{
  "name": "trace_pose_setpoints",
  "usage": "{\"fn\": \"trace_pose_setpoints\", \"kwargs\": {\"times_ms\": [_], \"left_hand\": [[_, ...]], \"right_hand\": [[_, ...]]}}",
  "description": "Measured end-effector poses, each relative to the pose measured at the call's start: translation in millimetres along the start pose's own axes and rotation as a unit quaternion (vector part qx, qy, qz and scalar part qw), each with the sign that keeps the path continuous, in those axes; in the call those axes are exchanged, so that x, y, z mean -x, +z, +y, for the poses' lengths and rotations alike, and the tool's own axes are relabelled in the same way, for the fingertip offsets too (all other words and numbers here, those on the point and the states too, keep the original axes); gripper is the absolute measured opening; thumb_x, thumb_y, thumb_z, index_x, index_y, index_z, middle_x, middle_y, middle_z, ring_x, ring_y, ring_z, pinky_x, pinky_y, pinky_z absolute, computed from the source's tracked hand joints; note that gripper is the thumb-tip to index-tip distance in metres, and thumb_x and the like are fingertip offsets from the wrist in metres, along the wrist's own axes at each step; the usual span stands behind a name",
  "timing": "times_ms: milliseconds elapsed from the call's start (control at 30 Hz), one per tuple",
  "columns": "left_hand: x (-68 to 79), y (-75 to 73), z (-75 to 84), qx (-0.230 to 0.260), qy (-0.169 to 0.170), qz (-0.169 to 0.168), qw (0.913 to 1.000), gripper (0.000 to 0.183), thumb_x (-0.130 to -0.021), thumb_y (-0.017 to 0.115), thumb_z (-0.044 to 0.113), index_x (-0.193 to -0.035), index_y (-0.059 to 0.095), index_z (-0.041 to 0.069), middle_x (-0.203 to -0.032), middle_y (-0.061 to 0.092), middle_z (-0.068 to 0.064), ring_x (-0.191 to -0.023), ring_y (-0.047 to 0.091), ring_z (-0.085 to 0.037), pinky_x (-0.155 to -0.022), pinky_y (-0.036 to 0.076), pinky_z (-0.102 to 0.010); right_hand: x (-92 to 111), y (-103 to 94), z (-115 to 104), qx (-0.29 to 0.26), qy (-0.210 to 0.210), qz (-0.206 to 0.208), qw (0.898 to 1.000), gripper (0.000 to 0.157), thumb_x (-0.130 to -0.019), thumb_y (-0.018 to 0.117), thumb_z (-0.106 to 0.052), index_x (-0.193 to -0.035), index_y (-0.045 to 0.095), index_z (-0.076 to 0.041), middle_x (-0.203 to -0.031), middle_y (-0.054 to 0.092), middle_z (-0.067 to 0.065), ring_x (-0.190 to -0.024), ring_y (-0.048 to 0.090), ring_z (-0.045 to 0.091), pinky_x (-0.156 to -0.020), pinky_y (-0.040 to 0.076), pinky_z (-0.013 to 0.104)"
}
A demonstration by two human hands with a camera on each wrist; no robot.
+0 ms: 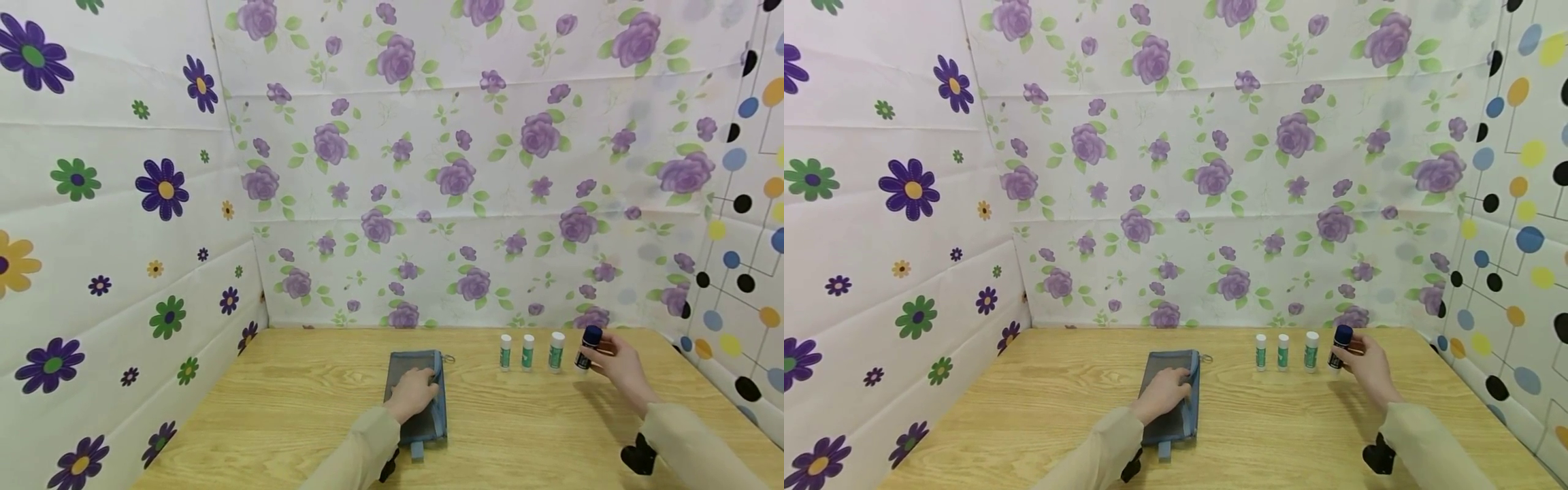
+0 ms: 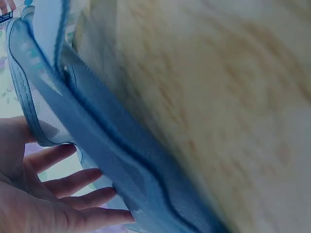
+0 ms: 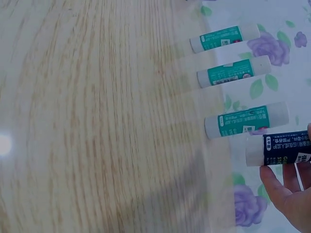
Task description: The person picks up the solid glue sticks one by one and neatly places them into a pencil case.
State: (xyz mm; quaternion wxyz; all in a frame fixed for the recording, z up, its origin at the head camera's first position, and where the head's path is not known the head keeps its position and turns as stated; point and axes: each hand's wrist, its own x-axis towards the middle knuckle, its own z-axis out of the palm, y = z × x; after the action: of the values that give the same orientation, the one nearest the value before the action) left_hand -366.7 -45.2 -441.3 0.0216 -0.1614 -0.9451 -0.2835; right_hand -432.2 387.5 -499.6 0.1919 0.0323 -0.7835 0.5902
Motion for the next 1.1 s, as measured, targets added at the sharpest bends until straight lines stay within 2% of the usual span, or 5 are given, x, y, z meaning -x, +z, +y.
{"fn": "trace_pose_setpoints", "kwargs": {"times_ms": [200,433,600,733,1100], "left_hand": [[-0.3,-1.3,-2.0,0.026,0.023,0.014,0.9993,0.032,-0.089,0.05,0.011,-0.118,0.057,0.0,-0.114,0.055,-0.015,-0.103,0.05,-0.032,-0.082,0.036,-0.056],[-0.2,-0.2,-1.4,0.052,0.001,0.038,0.9979,0.028,-0.089,0.051,0.009,-0.113,0.06,0.001,-0.108,0.058,-0.014,-0.098,0.053,-0.034,-0.077,0.03,-0.066],[-0.2,1.3,-0.7,0.062,-0.006,0.056,0.9965,0.024,-0.088,0.053,0.008,-0.108,0.063,0.0,-0.092,0.061,-0.008,-0.07,0.056,-0.019,-0.064,0.044,-0.043],[-0.1,2.3,0.2,0.075,-0.013,0.075,0.9943,0.019,-0.088,0.053,0.007,-0.102,0.064,0.0,-0.075,0.057,0.0,-0.054,0.048,-0.01,-0.048,0.039,-0.028],[1.0,1.9,2.1,0.075,-0.013,0.11,0.991,0.015,-0.086,0.056,0.006,-0.095,0.066,0.001,-0.072,0.057,0.001,-0.053,0.048,-0.009,-0.046,0.039,-0.026]], "right_hand": [[-2.5,2.7,0.7,-0.026,-0.003,-0.005,1.0,0.068,-0.081,0.066,-0.037,-0.131,0.035,-0.003,-0.119,0.041,0.019,-0.085,0.054,0.002,-0.067,0.049,0.028],[-7.7,7.0,3.4,-0.062,0.004,-0.021,0.998,0.062,-0.08,0.068,-0.033,-0.126,0.039,-0.004,-0.118,0.042,0.02,-0.087,0.057,0.008,-0.068,0.049,0.034],[-9.2,12.6,-0.1,-0.067,0.003,-0.036,0.997,0.055,-0.081,0.068,-0.03,-0.123,0.041,-0.005,-0.114,0.046,0.016,-0.087,0.057,0.013,-0.067,0.05,0.037],[3.8,17.9,-32.1,-0.082,0.009,-0.063,0.995,0.052,-0.084,0.066,-0.025,-0.124,0.042,-0.003,-0.112,0.048,0.016,-0.09,0.057,0.018,-0.069,0.049,0.038],[54.4,40.1,-138.6,-0.049,0.023,-0.094,0.994,0.059,-0.086,0.063,-0.023,-0.125,0.035,0.011,-0.114,0.044,0.025,-0.092,0.055,0.02,-0.078,0.045,0.044]]}}
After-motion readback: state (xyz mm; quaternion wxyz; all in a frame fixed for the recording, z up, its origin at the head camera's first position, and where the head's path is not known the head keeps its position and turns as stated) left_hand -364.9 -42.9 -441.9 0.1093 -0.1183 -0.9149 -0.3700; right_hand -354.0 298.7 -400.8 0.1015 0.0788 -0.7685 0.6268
